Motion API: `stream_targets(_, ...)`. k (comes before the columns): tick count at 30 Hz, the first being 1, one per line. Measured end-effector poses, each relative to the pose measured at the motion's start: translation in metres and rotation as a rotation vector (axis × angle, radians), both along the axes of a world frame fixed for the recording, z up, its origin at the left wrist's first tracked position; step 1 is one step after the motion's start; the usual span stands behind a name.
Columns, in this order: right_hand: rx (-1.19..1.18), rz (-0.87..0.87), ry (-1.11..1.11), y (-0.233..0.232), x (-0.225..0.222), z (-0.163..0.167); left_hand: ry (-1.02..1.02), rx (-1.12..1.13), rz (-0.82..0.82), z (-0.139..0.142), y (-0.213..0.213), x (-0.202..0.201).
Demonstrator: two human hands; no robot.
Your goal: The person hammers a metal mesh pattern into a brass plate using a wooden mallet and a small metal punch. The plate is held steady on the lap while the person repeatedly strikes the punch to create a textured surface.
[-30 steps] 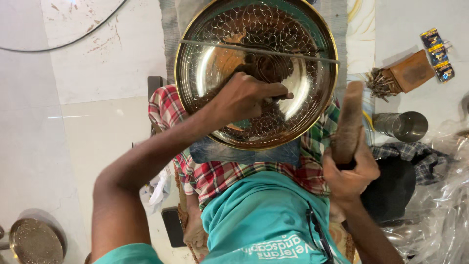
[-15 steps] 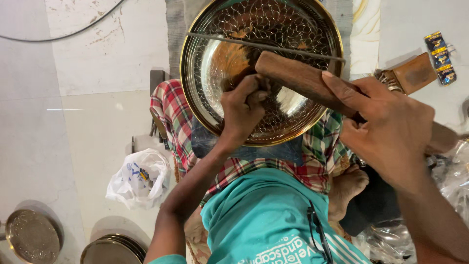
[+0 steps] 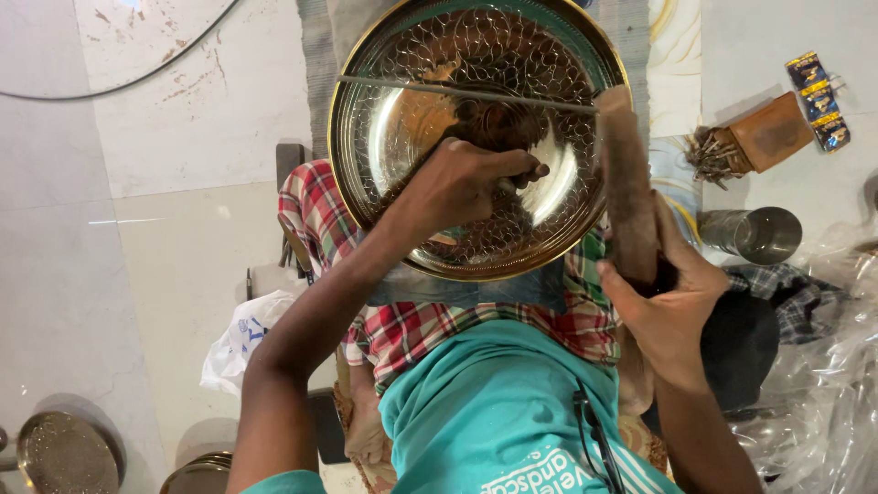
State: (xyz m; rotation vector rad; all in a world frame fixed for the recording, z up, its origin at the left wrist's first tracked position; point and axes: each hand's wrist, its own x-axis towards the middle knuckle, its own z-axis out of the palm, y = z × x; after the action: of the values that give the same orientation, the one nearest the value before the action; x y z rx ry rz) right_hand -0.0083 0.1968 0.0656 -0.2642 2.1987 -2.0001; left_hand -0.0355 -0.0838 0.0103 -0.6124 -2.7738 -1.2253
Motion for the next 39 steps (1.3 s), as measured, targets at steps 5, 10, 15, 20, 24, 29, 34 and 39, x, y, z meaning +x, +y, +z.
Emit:
stream_targets(5,0.297,-0.043,0.274,0.011,0.005,-0.013,-0.008,-0.134,-0.046,-0.009,-0.001,-0.005)
stream_targets(10,0.390,0.072,0.316,0.024,0.015,-0.039,0.028,-0.149,-0.142,-0.007,-0.002,-0.013)
stream_targets(15,0.407,-0.054,0.352,0.022,0.039,-0.062,-0.062,-0.220,-0.289,0.008,-0.006,-0.026)
stream_targets(20,0.452,-0.170,0.287,0.028,0.060,-0.069,0.002,-0.184,-0.424,0.018,-0.008,-0.036)
stream_targets(24,0.592,-0.212,0.364,0.026,0.072,-0.071,0.087,-0.097,-0.590,0.015,-0.009,-0.048)
stream_targets(29,0.966,-0.127,0.479,0.022,0.073,-0.072,0.042,-0.125,-0.678,0.007,-0.007,-0.053)
stream_targets(34,0.558,-0.133,0.338,0.024,0.057,-0.067,0.026,-0.061,-0.279,-0.001,-0.013,-0.018)
stream_targets(39,0.338,-0.097,0.259,0.021,0.035,-0.057,-0.004,-0.011,-0.137,-0.008,-0.013,-0.005)
